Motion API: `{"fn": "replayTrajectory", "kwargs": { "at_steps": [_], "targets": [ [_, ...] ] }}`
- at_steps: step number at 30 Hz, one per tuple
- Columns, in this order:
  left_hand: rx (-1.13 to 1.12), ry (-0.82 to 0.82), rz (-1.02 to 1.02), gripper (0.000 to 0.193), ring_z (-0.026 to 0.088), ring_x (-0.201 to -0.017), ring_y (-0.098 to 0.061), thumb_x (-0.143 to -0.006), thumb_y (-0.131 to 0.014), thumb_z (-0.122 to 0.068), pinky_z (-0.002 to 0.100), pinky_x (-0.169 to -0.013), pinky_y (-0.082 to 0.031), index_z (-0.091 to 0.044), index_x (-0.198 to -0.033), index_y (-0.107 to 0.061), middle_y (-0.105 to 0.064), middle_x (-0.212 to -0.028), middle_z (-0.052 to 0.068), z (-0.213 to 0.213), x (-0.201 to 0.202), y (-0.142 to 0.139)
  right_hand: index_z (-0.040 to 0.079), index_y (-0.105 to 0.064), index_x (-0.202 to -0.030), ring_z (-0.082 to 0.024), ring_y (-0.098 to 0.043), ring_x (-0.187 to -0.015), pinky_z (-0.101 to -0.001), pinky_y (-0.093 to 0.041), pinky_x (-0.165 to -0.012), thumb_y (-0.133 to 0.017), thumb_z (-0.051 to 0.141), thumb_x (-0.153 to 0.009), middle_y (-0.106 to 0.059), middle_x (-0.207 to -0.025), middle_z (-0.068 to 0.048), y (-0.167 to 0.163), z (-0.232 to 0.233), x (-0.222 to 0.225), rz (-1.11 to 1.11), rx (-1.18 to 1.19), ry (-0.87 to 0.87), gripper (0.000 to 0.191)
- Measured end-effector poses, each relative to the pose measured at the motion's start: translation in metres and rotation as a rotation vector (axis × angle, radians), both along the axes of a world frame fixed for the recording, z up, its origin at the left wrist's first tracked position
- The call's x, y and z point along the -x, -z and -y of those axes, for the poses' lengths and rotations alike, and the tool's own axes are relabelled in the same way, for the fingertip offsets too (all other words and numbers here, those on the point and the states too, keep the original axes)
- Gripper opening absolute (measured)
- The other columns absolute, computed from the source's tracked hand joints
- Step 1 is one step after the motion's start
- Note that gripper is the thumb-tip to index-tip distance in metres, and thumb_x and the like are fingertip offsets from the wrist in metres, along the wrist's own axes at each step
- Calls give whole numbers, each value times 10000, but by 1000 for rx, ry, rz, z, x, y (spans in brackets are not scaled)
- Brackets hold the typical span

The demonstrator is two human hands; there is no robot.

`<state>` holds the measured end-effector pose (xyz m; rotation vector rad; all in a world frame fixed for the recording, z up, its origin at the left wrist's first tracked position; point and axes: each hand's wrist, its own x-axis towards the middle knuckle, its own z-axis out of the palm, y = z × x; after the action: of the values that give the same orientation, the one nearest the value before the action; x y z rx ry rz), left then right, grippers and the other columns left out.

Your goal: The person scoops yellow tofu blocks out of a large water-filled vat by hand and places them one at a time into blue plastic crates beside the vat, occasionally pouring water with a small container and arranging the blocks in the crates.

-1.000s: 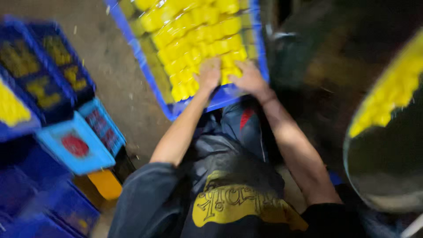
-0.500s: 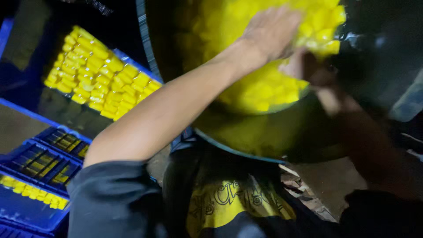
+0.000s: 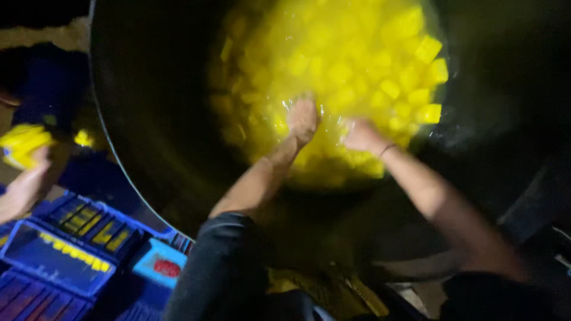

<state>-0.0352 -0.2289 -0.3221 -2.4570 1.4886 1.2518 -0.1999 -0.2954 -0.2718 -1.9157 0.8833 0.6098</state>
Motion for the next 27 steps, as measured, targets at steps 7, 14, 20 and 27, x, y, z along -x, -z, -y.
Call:
{"fn": "replayTrajectory", "kwargs": {
  "at_steps": [7, 14, 20, 27],
  "targets": [
    [255, -18, -42, 294, 354, -1061, -634, -854, -700, -150, 472, -1036, -441, -74, -1137, -674, -704, -976, 148, 25, -40, -22, 31, -691, -1000, -298, -744, -903, -410, -573, -865, -791, 314, -930, -736, -972, -212, -30, 110, -73, 38, 187, 183, 308],
    [184, -81, -46, 395, 423, -1080, -636, -870, -707, -268, 528, -1005, -448, -52, -1190, -622, -665, -1085, 216, 54, -42, 52, 106, -767, -1100, -357, -697, -1023, -489, -547, -880, -706, 89, -900, -727, -1144, -203, 1, 129, -144, 28, 726, -314, 210],
    [557, -514, -769, 530, 353, -1129, -694, -916, -698, -278, 439, -958, -581, -13, -1352, -554, -679, -1247, 202, 37, -84, 55, -33, -692, -1159, -416, -660, -1056, -473, -523, -949, -771, 176, -900, -695, -1133, -272, 7, 144, -138, 252, 472, -12, 342],
    [575, -930, -1231, 466, 235, -938, -535, -839, -601, -62, 346, -785, -439, 10, -1296, -661, -627, -1153, 122, 63, -83, 16, -39, -642, -1296, -167, -656, -1020, -296, -535, -871, -713, 97, -927, -697, -1162, -71, -12, 133, -68, 557, -374, 622, 400]
  ]
}}
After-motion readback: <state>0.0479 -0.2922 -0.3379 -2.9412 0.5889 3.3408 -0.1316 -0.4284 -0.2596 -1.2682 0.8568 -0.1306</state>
